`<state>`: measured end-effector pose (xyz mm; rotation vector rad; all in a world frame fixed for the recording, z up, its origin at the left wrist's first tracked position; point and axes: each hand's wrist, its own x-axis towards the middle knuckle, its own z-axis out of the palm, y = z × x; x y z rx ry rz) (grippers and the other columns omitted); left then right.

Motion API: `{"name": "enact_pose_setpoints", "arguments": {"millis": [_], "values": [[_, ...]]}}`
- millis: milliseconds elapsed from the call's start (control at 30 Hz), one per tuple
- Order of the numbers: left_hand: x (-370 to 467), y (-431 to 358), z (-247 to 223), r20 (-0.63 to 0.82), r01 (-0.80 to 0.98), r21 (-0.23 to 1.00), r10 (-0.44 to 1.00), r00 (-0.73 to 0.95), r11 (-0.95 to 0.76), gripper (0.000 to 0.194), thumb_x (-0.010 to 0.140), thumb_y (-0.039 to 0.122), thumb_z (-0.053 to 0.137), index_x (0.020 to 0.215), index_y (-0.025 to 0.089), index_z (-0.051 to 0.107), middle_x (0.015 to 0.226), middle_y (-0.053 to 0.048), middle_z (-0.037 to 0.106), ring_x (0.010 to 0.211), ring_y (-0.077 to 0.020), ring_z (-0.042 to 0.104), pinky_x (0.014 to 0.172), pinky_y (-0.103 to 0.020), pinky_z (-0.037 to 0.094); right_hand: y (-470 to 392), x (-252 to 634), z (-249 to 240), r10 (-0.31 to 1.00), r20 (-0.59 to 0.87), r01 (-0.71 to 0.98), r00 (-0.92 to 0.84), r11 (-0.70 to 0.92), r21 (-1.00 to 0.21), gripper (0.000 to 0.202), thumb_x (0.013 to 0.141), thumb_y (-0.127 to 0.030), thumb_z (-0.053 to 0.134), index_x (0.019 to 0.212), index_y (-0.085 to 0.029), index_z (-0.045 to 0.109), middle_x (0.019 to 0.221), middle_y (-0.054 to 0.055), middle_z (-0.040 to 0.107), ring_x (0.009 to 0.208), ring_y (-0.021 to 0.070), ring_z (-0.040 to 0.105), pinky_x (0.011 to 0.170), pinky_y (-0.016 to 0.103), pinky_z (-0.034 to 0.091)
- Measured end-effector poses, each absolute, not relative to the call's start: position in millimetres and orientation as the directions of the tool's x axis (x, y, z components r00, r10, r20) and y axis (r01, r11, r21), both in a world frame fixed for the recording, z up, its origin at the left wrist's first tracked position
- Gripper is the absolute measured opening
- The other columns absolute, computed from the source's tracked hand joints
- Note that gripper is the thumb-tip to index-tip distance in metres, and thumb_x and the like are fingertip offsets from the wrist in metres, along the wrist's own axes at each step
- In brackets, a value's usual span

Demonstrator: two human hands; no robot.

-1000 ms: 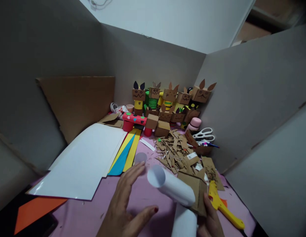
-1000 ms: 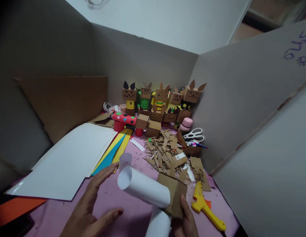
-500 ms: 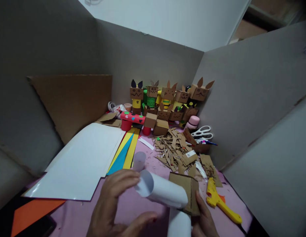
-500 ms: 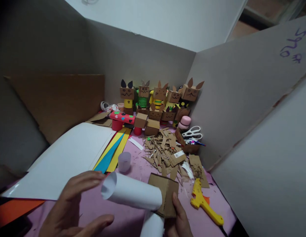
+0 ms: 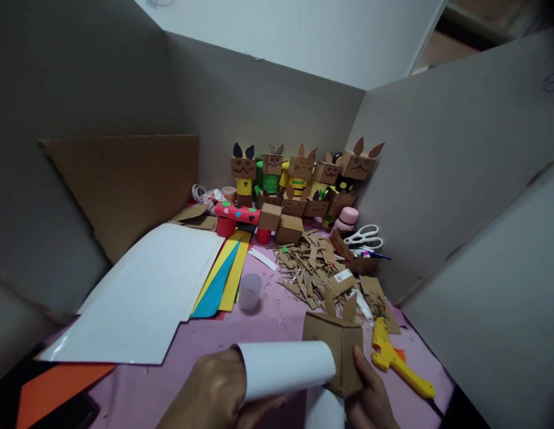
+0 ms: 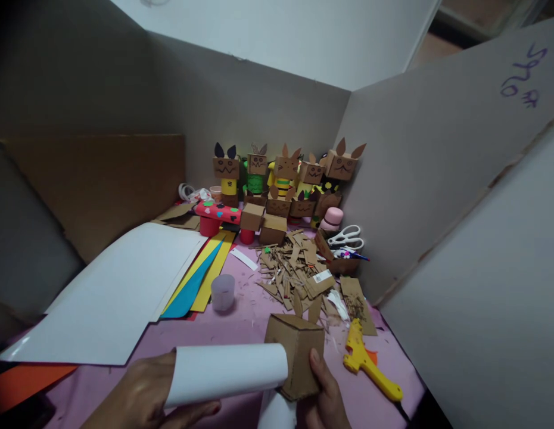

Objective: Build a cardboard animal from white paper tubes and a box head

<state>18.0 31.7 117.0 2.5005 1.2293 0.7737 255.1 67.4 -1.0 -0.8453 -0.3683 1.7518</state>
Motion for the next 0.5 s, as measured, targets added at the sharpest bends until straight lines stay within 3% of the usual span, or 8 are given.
{"name": "enact_pose_setpoints", "arguments": {"millis": [200, 367, 400, 500], "values": [[14.6, 31.1, 108.7, 0.355, 0.674, 0.327, 0.747, 0.561, -0.662, 0.016, 0.081, 0.025, 0.056, 0.082, 0.023, 0.072, 0.071, -0.003, 0.076, 0.060, -0.0181, 0.072, 0.049, -0.020, 0.056, 68.8, 255.4, -1.9, 0.913, -0.378, -0.748, -0.150, -0.355, -0.561, 0.035, 0.057, -0.038, 0.082, 0.085, -0.018, 0.073, 0.081, 0.006, 0.078, 0.093, 0.0305, 0.068, 0.091, 0.048, 0.046], [15.4, 28.4, 93.5, 0.439, 0.641, 0.434, 0.770, 0.463, -0.633, 0.016, 0.081, 0.026, 0.055, 0.079, 0.022, 0.071, 0.068, -0.002, 0.075, 0.057, -0.0162, 0.070, 0.051, -0.019, 0.054, 68.9, 258.6, -5.6, 0.914, -0.388, -0.743, -0.121, -0.342, -0.575, 0.038, 0.057, -0.036, 0.082, 0.089, -0.018, 0.073, 0.081, 0.004, 0.078, 0.093, 0.0295, 0.068, 0.092, 0.046, 0.047], [15.3, 28.2, 87.9, 0.515, 0.628, 0.432, 0.748, 0.417, -0.647, 0.019, 0.081, 0.028, 0.053, 0.076, 0.022, 0.070, 0.063, -0.001, 0.074, 0.052, -0.0157, 0.069, 0.045, -0.018, 0.052, 68.6, 259.5, -6.2, 0.914, -0.389, -0.740, -0.114, -0.339, -0.580, 0.039, 0.056, -0.035, 0.083, 0.090, -0.018, 0.072, 0.080, 0.004, 0.078, 0.093, 0.0296, 0.068, 0.092, 0.046, 0.047], [14.2, 28.2, 73.7, 0.562, 0.629, 0.418, 0.730, 0.388, -0.656, 0.021, 0.084, 0.032, 0.051, 0.080, 0.024, 0.071, 0.064, -0.001, 0.074, 0.052, -0.0164, 0.069, 0.044, -0.020, 0.051, 67.3, 260.6, -5.5, 0.918, -0.387, -0.727, -0.083, -0.321, -0.606, 0.043, 0.054, -0.036, 0.084, 0.091, -0.018, 0.072, 0.078, 0.004, 0.078, 0.092, 0.0303, 0.069, 0.091, 0.048, 0.047]]}}
